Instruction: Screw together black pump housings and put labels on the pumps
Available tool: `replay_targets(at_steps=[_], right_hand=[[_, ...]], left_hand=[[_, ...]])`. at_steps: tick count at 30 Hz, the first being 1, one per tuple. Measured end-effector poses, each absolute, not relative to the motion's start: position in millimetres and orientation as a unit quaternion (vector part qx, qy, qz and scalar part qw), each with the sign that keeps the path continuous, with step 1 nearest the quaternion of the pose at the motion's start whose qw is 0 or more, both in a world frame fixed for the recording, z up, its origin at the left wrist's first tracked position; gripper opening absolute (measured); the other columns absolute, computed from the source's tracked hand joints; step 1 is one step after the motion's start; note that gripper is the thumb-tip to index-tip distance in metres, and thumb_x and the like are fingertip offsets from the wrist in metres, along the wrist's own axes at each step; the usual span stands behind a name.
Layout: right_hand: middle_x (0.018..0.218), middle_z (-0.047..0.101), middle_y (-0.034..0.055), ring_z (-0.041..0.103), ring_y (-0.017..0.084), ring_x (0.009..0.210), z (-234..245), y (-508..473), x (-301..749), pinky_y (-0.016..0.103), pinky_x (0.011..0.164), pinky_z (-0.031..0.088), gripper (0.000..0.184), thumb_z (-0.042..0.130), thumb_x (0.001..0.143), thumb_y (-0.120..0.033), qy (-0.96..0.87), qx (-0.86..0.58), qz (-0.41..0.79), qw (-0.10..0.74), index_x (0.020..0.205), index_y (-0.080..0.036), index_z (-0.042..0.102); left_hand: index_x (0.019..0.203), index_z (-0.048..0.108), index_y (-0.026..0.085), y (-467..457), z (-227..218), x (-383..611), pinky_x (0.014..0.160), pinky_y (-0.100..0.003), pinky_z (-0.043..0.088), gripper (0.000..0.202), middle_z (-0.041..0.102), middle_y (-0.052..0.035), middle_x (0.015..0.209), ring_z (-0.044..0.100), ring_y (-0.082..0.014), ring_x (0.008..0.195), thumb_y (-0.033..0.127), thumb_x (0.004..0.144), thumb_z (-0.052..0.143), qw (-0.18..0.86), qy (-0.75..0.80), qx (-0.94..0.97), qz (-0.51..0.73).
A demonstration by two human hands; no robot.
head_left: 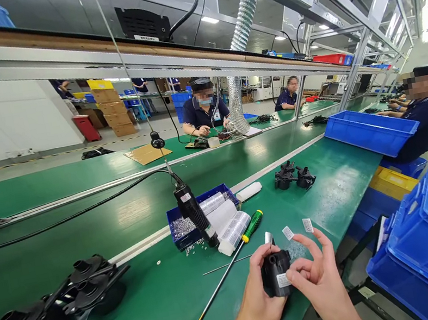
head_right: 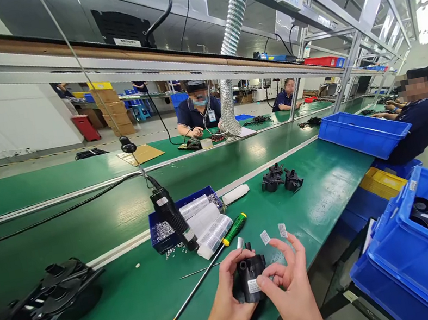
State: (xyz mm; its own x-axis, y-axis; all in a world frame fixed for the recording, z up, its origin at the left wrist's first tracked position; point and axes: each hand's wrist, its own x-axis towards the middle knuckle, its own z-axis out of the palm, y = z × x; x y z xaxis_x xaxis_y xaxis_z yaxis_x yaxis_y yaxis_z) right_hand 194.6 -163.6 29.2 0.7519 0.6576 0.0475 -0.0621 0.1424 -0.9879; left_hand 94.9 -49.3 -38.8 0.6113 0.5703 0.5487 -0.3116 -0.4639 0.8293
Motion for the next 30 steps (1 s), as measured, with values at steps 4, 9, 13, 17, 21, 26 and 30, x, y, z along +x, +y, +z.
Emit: replay_targets(at_steps=[4,9,13,17,21,26,30], right_hand=[[0.16,0.043,0.0169,0.072,0.013,0.081,18,-167,202,0.026,0.067,0.059,0.093,0.086,0.089,-0.035,-0.299,-0.615,0.242,0.688,0.157,-0.04,0.023],[0.159,0.044,0.0138,0.07,0.01,0.081,18,-168,202,0.025,0.069,0.058,0.088,0.084,0.091,-0.036,-0.276,-0.614,0.236,0.701,0.158,-0.04,0.027],[0.16,0.042,0.0158,0.072,0.012,0.082,13,-169,201,0.025,0.065,0.058,0.085,0.081,0.095,-0.035,-0.322,-0.628,0.214,0.675,0.157,-0.041,0.024],[0.159,0.045,0.0185,0.072,0.012,0.079,6,-174,202,0.025,0.06,0.058,0.074,0.075,0.1,-0.027,-0.402,-0.665,0.102,0.621,0.159,-0.037,0.03],[0.156,0.049,0.0175,0.072,0.018,0.096,7,-179,218,0.032,0.072,0.063,0.077,0.076,0.097,-0.018,-0.492,-0.676,-0.086,0.541,0.16,-0.035,0.035],[0.166,0.035,0.0148,0.058,0.03,0.139,1,-174,215,0.047,0.104,0.062,0.106,0.081,0.081,-0.022,-0.41,-0.69,0.176,0.571,0.166,-0.036,0.018],[0.164,0.041,0.0121,0.064,0.028,0.125,1,-169,202,0.047,0.105,0.059,0.108,0.081,0.077,-0.018,-0.4,-0.711,0.173,0.552,0.164,-0.037,0.02]], left_hand=[[0.155,0.033,0.035,-49,-40,95,0.112,-0.021,0.054,0.076,0.062,-0.0042,0.137,0.066,-0.0107,0.129,0.027,0.094,0.077,0.507,0.095,0.737,0.436],[0.155,0.033,0.034,-50,-40,95,0.11,-0.02,0.055,0.077,0.062,-0.004,0.137,0.066,-0.0108,0.129,0.026,0.094,0.077,0.509,0.092,0.739,0.431],[0.155,0.033,0.034,-50,-38,96,0.108,-0.019,0.056,0.074,0.062,-0.0036,0.136,0.067,-0.0102,0.127,0.026,0.095,0.076,0.502,0.087,0.739,0.44],[0.154,0.035,0.034,-51,-36,94,0.109,-0.019,0.056,0.07,0.062,-0.0044,0.137,0.067,-0.0107,0.128,0.026,0.096,0.074,0.498,0.092,0.745,0.434],[0.154,0.036,0.032,-53,-35,93,0.113,-0.02,0.056,0.068,0.062,-0.0062,0.137,0.066,-0.012,0.13,0.023,0.096,0.071,0.506,0.087,0.729,0.453],[0.155,0.037,0.028,-56,-35,94,0.112,-0.031,0.061,0.076,0.064,-0.0115,0.136,0.068,-0.0192,0.13,0.017,0.09,0.076,0.47,0.031,0.741,0.479],[0.163,0.029,0.026,-54,-36,95,0.129,-0.056,0.049,0.086,0.06,-0.0188,0.144,0.057,-0.0281,0.147,0.011,0.09,0.073,0.371,-0.1,0.784,0.488]])
